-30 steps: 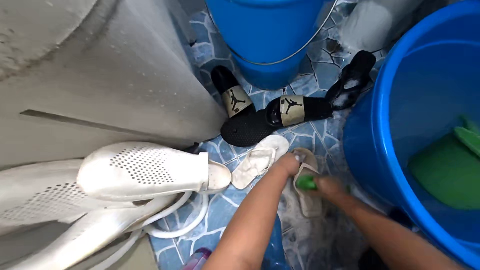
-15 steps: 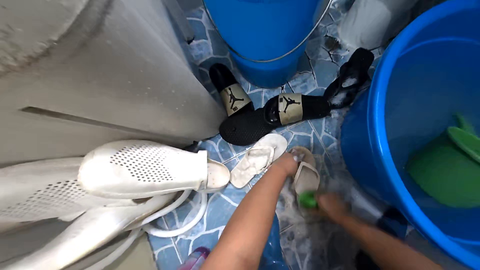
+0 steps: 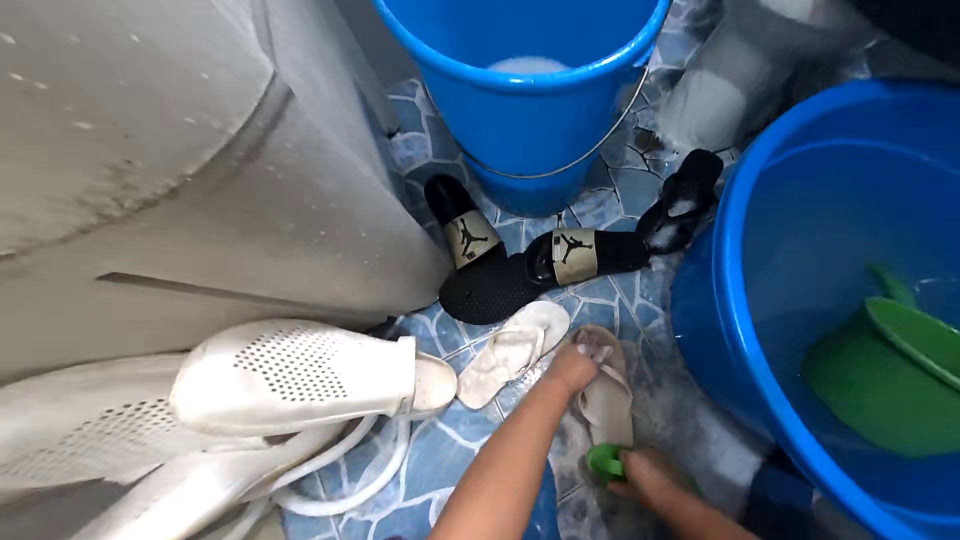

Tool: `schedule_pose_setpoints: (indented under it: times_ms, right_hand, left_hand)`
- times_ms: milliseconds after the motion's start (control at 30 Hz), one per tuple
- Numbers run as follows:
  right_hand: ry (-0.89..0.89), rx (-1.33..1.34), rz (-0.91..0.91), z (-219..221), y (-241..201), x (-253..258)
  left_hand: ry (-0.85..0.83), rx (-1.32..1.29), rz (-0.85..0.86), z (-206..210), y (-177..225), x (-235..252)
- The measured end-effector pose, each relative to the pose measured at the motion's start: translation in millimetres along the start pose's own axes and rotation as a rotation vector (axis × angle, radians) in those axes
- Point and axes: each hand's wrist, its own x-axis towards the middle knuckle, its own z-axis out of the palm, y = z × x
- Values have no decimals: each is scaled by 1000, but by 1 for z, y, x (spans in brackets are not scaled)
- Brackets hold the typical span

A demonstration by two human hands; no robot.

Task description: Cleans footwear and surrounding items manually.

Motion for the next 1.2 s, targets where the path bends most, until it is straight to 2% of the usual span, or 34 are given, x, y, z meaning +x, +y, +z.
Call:
schedule_pose_setpoints:
  times_ms: [133, 200, 300, 400, 467, 500, 533, 633, 700, 733, 767, 800, 867, 933, 1000, 1100, 1133, 1200]
  right_hand:
    - [-17, 64, 18, -1, -6, 2]
    - [4, 127, 7, 9, -3, 3]
    - [-13, 142, 16, 17, -3, 4]
    - [-75, 262, -42, 21, 7, 8]
    - [-215, 515, -118, 14, 24, 2]
    - [-217, 648, -147, 5, 33, -2]
    - [-125, 790, -150, -10, 38, -7]
    - [345, 1079, -105, -76, 19, -12]
    - [641, 1045, -87, -112, -5, 3]
    - [711, 966, -65, -116, -13, 14]
    - [719, 870, -20, -105, -18, 25]
    - [656, 757, 52, -81, -21, 30]
    - [502, 601, 144, -12, -28, 16]
    - [394, 658, 189, 37, -30, -5]
    - [489, 798, 222, 24, -24, 1]
    - [590, 907, 292, -69, -27, 34]
    - [611, 903, 309, -81, -29, 41]
    - [654, 845, 280, -59, -31, 38]
  left_hand:
    - [90, -8, 30, 37, -7, 0]
    - [164, 21, 105, 58, -21, -6]
    - [301, 214, -1, 83, -40, -27]
    - [209, 264, -152, 89, -35, -46]
    - [183, 257, -168, 91, -29, -54]
    - [168, 251, -166, 88, -26, -55]
    - [155, 238, -155, 84, -25, -55]
    - [104, 229, -103, 88, -29, -60]
    - [83, 234, -59, 88, -31, -60]
    - [83, 236, -49, 88, -30, -59]
    - [60, 250, -49, 86, -29, -59]
    - [28, 271, -52, 84, -26, -59]
    - [-48, 310, -49, 74, -23, -59]
    - [-124, 318, -28, 71, -20, -60]
    - [-145, 332, 7, 70, -16, -58]
    - [-185, 405, 5, 71, -12, -55]
    - [-189, 431, 10, 74, -13, -54]
    - [-188, 470, 25, 76, -14, -52]
